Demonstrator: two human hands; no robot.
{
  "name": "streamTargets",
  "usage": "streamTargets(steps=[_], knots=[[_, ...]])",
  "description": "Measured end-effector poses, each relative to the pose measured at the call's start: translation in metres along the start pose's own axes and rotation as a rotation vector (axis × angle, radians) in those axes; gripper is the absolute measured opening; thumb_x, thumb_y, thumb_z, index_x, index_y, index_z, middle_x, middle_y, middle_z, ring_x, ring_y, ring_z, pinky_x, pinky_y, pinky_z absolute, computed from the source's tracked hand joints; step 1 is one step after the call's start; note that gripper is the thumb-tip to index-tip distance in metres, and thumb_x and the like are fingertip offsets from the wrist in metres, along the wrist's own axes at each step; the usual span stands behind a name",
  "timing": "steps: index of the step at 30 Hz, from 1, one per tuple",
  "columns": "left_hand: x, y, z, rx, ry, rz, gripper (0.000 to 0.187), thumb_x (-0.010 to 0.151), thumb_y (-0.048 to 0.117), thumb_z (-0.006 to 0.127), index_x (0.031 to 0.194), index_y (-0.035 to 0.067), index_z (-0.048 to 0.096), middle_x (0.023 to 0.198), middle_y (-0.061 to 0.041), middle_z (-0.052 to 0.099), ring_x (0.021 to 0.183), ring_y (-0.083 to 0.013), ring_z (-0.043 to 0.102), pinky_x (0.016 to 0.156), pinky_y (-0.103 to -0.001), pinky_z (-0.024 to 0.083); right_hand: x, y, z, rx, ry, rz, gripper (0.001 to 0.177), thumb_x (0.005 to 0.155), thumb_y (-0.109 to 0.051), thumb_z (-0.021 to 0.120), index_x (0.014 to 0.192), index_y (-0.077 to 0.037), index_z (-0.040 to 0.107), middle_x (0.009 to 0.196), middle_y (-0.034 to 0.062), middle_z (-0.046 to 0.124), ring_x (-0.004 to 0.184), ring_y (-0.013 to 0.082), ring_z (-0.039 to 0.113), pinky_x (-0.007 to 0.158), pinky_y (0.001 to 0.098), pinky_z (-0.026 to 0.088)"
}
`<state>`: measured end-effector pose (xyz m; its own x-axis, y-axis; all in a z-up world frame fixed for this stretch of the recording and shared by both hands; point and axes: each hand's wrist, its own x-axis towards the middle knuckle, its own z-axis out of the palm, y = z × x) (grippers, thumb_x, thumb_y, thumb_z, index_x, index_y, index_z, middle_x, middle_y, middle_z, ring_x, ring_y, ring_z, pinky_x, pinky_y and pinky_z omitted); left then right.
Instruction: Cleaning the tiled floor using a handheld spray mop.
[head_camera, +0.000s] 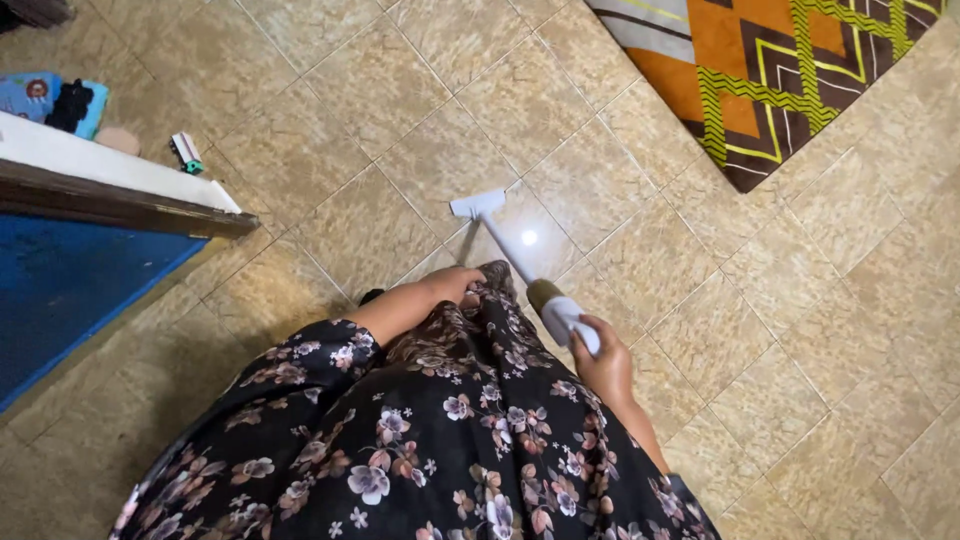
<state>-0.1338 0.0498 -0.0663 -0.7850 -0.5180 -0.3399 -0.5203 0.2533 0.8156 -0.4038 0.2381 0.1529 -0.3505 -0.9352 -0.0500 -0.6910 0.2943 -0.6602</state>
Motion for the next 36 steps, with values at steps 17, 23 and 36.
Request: streamTargets(steps=[17,23,36], knots=[[0.019,0.011,0.002,0.117,-0.074,0.124,0.069,0.071,0.023,0.083,0.135,0.017,0.060,0.123,-0.018,0.065,0.113,-0.0384,0.064,0.092,-0.047,0.051,0.129,-0.007,0.105,0.116,0.050,-0.029,0.032,0.090,-0.023,0.077,0.119,-0.014,0.070,0.100,0.0221,0.075,0.094,0.0387,0.074,0.081,0.0441,0.057],[0.007,0.023,-0.014,0.132,-0.108,0.023,0.056,0.083,0.035,0.081,0.132,0.017,0.062,0.123,-0.017,0.066,0.117,-0.0378,0.063,0.097,-0.047,0.050,0.023,0.002,-0.002,-0.021,0.042,0.148,0.030,0.091,-0.024,0.076,0.119,-0.014,0.072,0.101,0.0211,0.075,0.095,0.0341,0.075,0.081,0.0417,0.057],[0.015,0.027,-0.001,0.192,-0.141,-0.032,0.055,0.080,0.040,0.079,0.129,0.018,0.064,0.120,-0.013,0.069,0.114,-0.0360,0.066,0.093,-0.048,0.053,0.172,0.035,0.123,0.175,0.261,0.013,0.031,0.090,-0.022,0.076,0.119,-0.010,0.070,0.108,0.0214,0.075,0.102,0.0359,0.073,0.089,0.0420,0.056]])
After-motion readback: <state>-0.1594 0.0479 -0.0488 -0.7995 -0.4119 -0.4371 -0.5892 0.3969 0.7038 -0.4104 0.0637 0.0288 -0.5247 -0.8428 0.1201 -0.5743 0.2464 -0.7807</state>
